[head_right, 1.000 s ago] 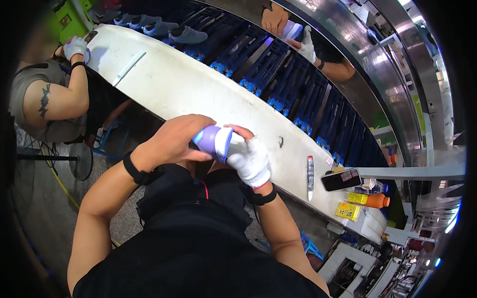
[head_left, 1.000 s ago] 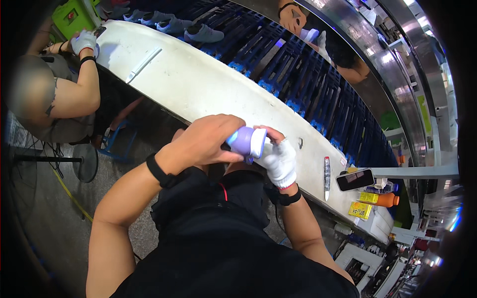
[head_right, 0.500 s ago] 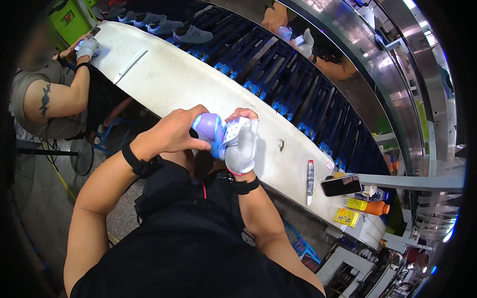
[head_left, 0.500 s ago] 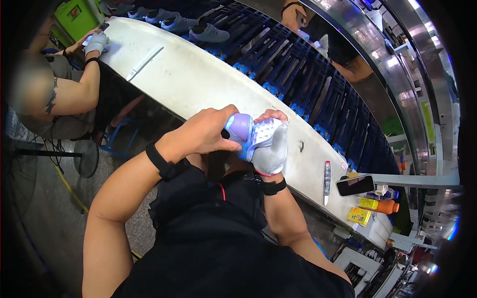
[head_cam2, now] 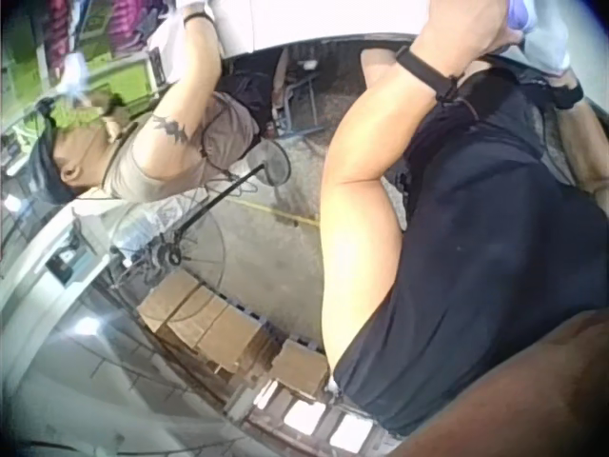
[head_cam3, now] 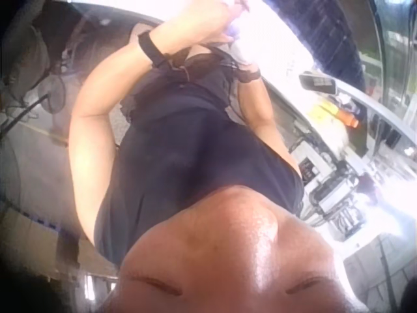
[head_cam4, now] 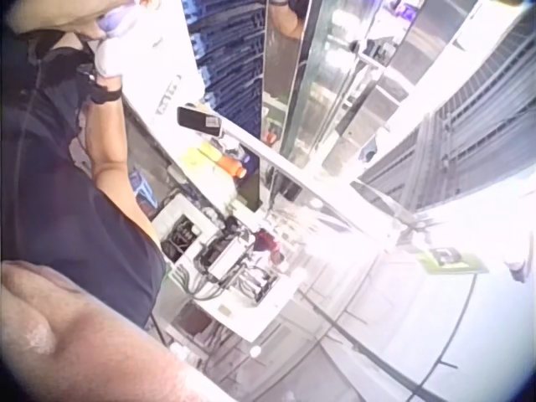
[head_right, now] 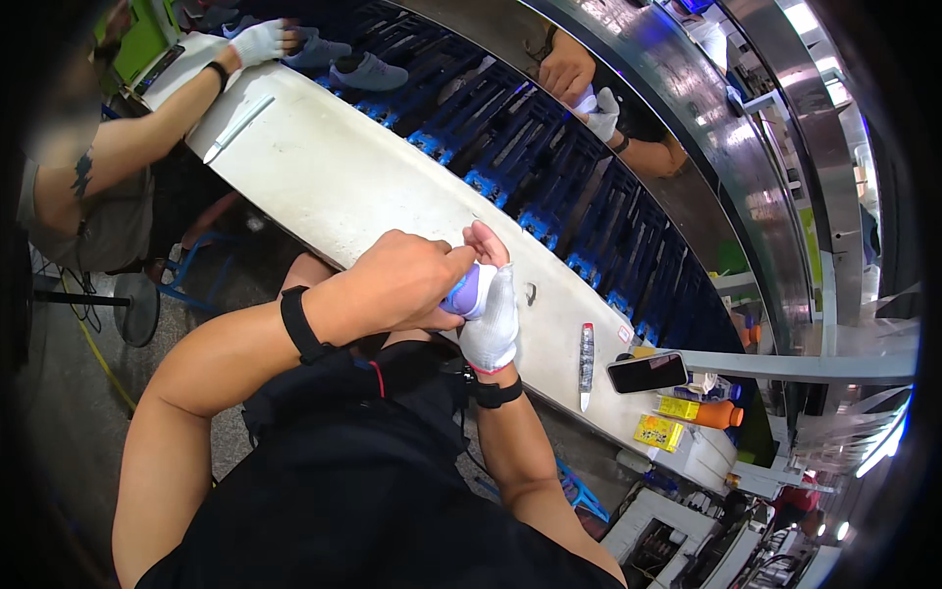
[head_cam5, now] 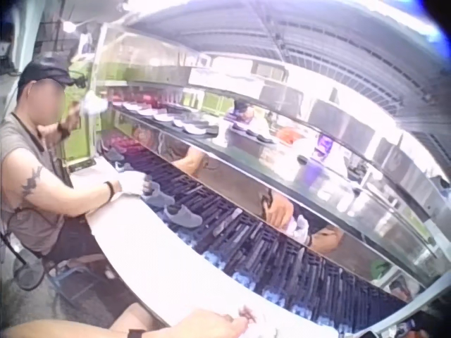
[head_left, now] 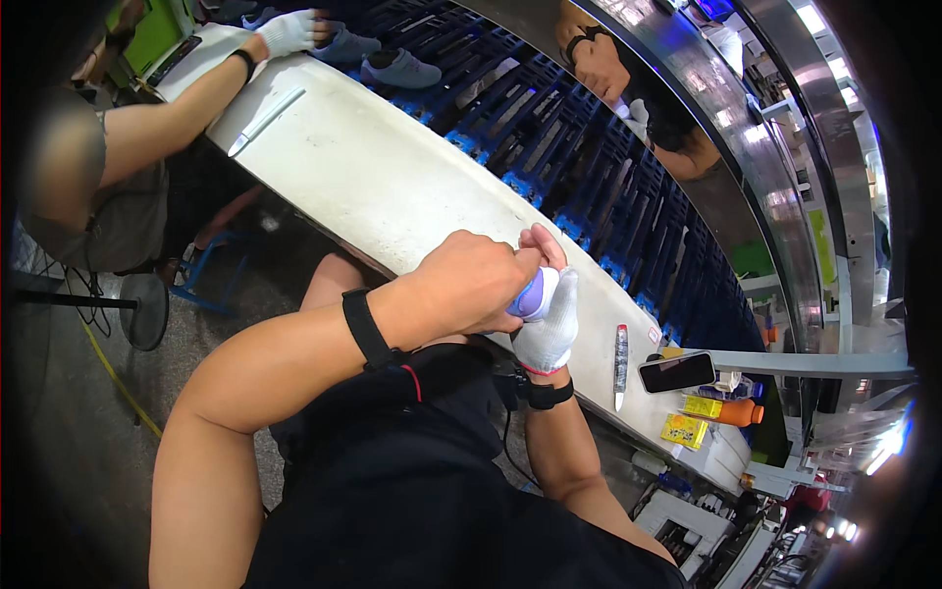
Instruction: Manually fitting shoe components, applying adhesive or markings, and placing them on a conveyor system in a shoe manufacturing facility.
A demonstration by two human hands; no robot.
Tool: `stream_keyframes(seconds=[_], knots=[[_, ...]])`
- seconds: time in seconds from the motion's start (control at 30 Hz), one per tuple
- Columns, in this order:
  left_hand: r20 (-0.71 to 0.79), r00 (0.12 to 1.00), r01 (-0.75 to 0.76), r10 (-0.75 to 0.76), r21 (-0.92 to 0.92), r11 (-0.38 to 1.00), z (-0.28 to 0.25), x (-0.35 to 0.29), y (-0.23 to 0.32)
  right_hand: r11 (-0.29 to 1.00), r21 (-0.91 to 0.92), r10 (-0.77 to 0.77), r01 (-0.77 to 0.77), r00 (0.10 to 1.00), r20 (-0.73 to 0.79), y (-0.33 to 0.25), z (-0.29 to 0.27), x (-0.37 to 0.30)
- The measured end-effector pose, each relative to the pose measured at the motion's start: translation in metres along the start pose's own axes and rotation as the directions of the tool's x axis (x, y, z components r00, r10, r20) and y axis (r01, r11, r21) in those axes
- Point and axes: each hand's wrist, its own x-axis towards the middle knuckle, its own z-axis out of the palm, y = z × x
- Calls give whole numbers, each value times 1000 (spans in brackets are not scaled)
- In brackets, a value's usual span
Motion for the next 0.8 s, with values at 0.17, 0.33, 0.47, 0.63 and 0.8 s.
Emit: stream_keyframes(seconds=[0.17,0.33,0.47,0.63,0.8], knots=[[43,999,-23,23,-1,1000,-7,-9,3,955,-295,36,5,991,131,-27,-3,-11],[106,994,11,-22,104,995,-38,-41,3,887,-422,-95,188,968,231,-3,-5,-42],[262,950,212,-170,-141,967,-69,-81,11,711,-610,-118,349,915,385,35,-19,-56],[48,980,195,-191,-390,900,-43,-113,-11,390,-711,-326,585,810,487,34,4,-42],[-111,938,285,-327,-289,914,-23,-125,-26,393,-728,-265,562,827,495,31,6,-20]])
